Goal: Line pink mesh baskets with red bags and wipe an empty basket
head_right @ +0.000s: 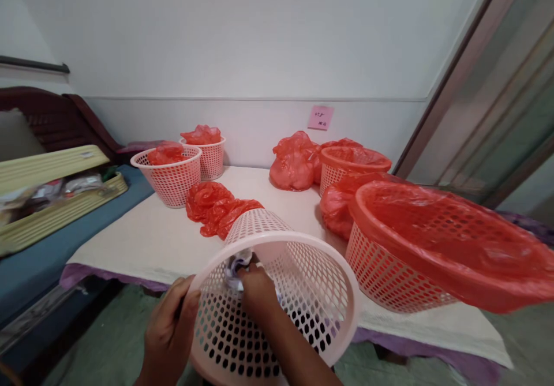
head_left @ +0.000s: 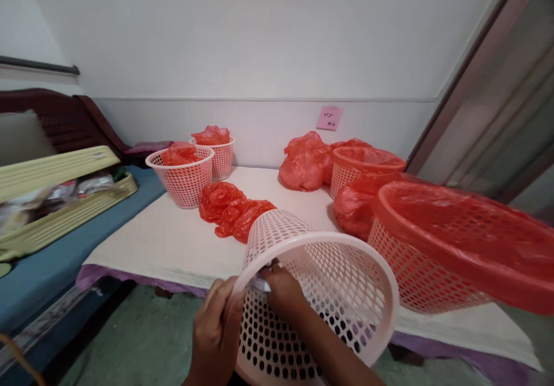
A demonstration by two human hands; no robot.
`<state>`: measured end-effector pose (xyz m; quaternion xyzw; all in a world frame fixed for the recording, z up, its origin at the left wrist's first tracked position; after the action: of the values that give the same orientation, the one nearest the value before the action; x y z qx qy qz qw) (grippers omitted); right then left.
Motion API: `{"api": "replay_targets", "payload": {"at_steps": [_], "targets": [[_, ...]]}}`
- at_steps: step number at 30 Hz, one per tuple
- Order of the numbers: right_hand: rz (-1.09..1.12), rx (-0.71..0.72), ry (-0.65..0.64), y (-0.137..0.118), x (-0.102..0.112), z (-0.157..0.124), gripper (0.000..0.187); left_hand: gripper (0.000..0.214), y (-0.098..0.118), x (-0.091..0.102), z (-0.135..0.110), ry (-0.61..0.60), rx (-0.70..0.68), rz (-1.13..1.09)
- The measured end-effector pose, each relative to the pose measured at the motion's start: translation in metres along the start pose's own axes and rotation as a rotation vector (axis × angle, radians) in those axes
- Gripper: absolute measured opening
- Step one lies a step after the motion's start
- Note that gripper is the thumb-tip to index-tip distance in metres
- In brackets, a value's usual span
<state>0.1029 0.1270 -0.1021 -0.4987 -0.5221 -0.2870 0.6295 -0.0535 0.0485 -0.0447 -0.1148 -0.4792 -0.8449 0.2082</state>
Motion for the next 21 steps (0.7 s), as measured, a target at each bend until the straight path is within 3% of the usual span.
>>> {"api": "replay_targets", "payload": {"at_steps": [5, 9, 11, 15, 21], "targets": [[0.222, 0.261, 0.049, -0.035, -0.001, -0.062, 0.034, 0.024, 0.002, 0.004, 0.015, 0.089, 0.083, -0.011], [0.218, 0.168, 0.169, -0.033, -0.022, -0.098, 0.014, 0.024, 0.002, 0.008, 0.024, 0.093, 0.097, 0.003], [0.059, 0.209, 0.292, -0.027, -0.027, -0.106, 0.010, 0.023, 0.001, 0.008, 0.027, 0.072, 0.093, -0.005], [-0.274, 0.354, 0.469, -0.021, -0.029, -0.105, 0.033, 0.023, 0.001, 0.005, 0.035, 0.052, 0.095, -0.044], [-0.191, 0.359, 0.535, -0.030, -0.029, -0.097, 0.029, 0.026, 0.007, 0.001, 0.028, 0.053, 0.165, -0.116]]}}
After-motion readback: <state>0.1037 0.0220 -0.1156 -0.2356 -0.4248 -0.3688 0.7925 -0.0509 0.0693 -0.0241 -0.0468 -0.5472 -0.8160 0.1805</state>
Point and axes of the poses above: each hand's wrist, its own z-axis towards the middle knuckle, its own x-axis out of the back of the hand, y = z × x, the point moved 1 cm from there along z, towards the middle knuckle, and after that the axes turned 8 degrees about -y, right-handed, at the moved point
